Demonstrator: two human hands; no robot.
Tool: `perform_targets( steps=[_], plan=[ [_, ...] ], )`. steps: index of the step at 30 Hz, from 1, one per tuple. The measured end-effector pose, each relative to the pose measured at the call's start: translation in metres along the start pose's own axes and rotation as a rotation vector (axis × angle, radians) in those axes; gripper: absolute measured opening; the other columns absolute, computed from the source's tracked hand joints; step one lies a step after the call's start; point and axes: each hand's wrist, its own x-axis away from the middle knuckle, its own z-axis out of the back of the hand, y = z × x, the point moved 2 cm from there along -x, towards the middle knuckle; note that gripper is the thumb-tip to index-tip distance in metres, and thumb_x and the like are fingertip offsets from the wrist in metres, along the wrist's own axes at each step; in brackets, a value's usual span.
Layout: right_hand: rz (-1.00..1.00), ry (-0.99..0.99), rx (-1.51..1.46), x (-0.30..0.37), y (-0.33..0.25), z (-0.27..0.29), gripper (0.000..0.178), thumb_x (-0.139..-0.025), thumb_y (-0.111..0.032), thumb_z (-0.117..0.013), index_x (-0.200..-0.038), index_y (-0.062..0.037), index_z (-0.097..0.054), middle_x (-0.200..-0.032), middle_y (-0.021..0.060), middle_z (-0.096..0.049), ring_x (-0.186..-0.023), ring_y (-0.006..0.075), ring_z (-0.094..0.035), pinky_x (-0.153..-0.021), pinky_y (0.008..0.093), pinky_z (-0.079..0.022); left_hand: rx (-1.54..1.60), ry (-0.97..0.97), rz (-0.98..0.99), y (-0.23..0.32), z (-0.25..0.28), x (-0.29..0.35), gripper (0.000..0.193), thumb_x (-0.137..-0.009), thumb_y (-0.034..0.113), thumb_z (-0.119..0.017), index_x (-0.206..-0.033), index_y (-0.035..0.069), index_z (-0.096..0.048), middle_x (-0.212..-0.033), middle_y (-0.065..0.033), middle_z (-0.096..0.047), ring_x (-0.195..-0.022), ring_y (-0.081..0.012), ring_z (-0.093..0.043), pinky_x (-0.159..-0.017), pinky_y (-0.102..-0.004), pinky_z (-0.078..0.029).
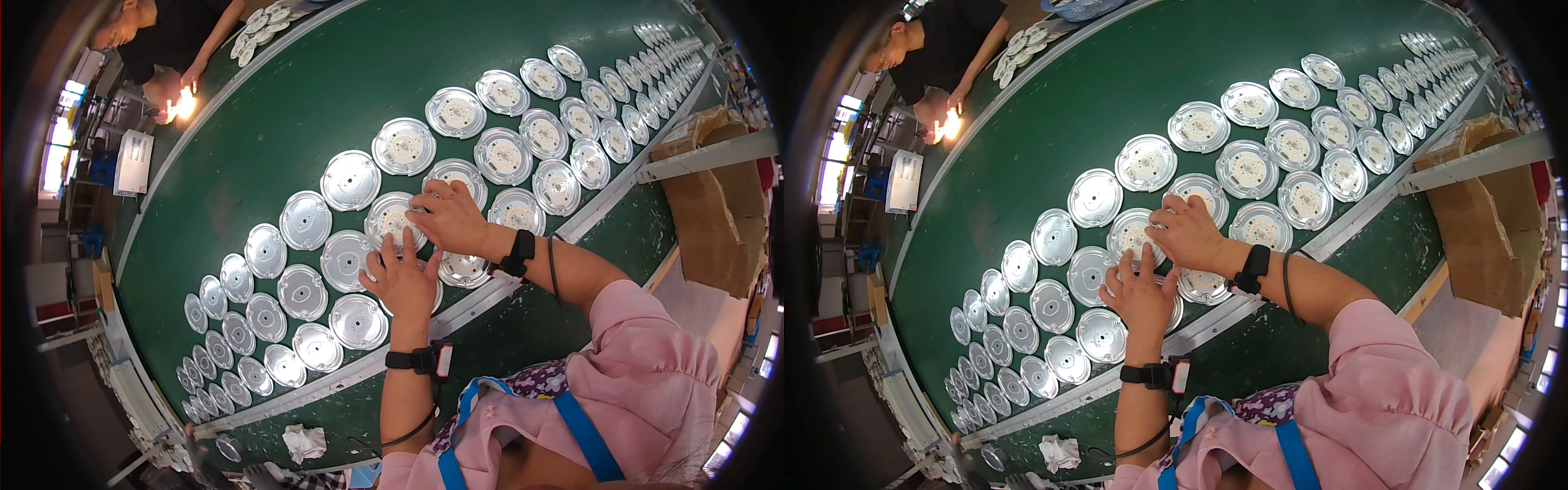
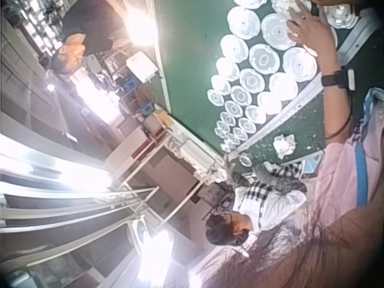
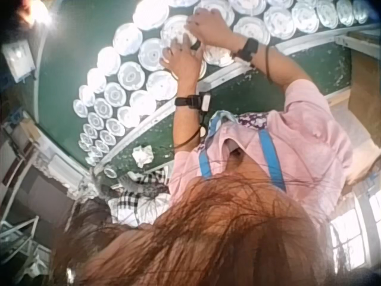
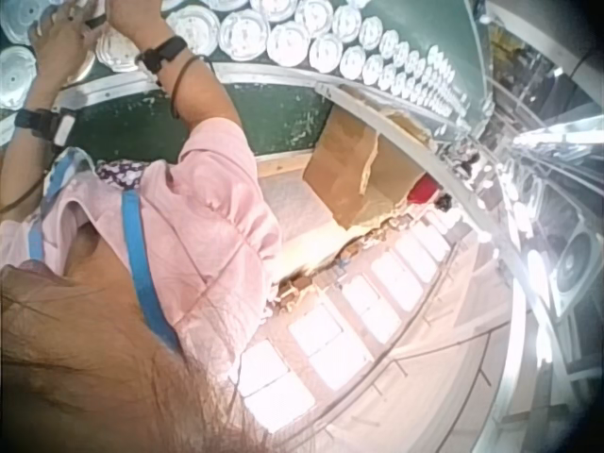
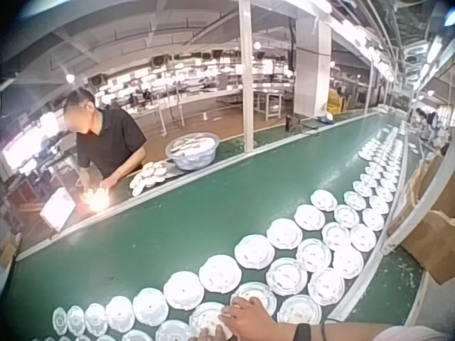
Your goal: Manually assembling LED components or electronic circular modules on a production line.
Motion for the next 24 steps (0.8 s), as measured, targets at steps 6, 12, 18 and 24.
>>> perform_targets(
  steps=[6,12,18,24],
  plan=[
    [0.000,0.014,-0.004,0.0004,0.0000,0.0004,0.021,-0.066,-0.020,-0.063,-0.086,-0.0154,-0.066,-0.095,-0.0048,-0.056,-0.100,0.0209,-0.046,-0.072,0.0384,-0.035,0.017,-0.009,0.001,-0.0008,-0.0007,-0.0003,0.055,-0.069,0.046,-0.064,-0.116,0.019,-0.054,-0.122,-0.0081,-0.045,-0.109,-0.0313,-0.037,-0.088,-0.0544,-0.022],
    [-0.006,0.008,-0.003,0.0000,0.0008,0.0005,0.021,-0.065,-0.019,-0.065,-0.086,-0.0166,-0.066,-0.096,-0.0056,-0.055,-0.100,0.0203,-0.045,-0.072,0.0381,-0.034,0.034,-0.028,0.001,-0.0015,0.0001,-0.0015,0.055,-0.070,0.046,-0.064,-0.117,0.019,-0.054,-0.122,-0.0093,-0.045,-0.110,-0.0324,-0.037,-0.089,-0.0544,-0.022],
    [-0.018,-0.010,0.001,0.0014,0.0017,-0.0012,0.022,-0.065,-0.018,-0.066,-0.086,-0.0178,-0.066,-0.098,-0.0065,-0.055,-0.101,0.0196,-0.044,-0.073,0.0375,-0.034,0.028,-0.033,-0.007,-0.0009,-0.0017,-0.0023,0.054,-0.070,0.045,-0.064,-0.117,0.019,-0.054,-0.122,-0.0101,-0.045,-0.111,-0.0326,-0.037,-0.089,-0.0544,-0.023],
    [-0.014,-0.025,-0.002,0.0012,-0.0003,-0.0001,0.023,-0.065,-0.018,-0.066,-0.087,-0.0180,-0.065,-0.099,-0.0063,-0.055,-0.102,0.0201,-0.044,-0.074,0.0377,-0.034,0.017,-0.003,-0.012,-0.0019,-0.0029,0.0001,0.054,-0.070,0.046,-0.063,-0.116,0.019,-0.054,-0.122,-0.0096,-0.046,-0.110,-0.0327,-0.038,-0.088,-0.0544,-0.024]
  ],
)
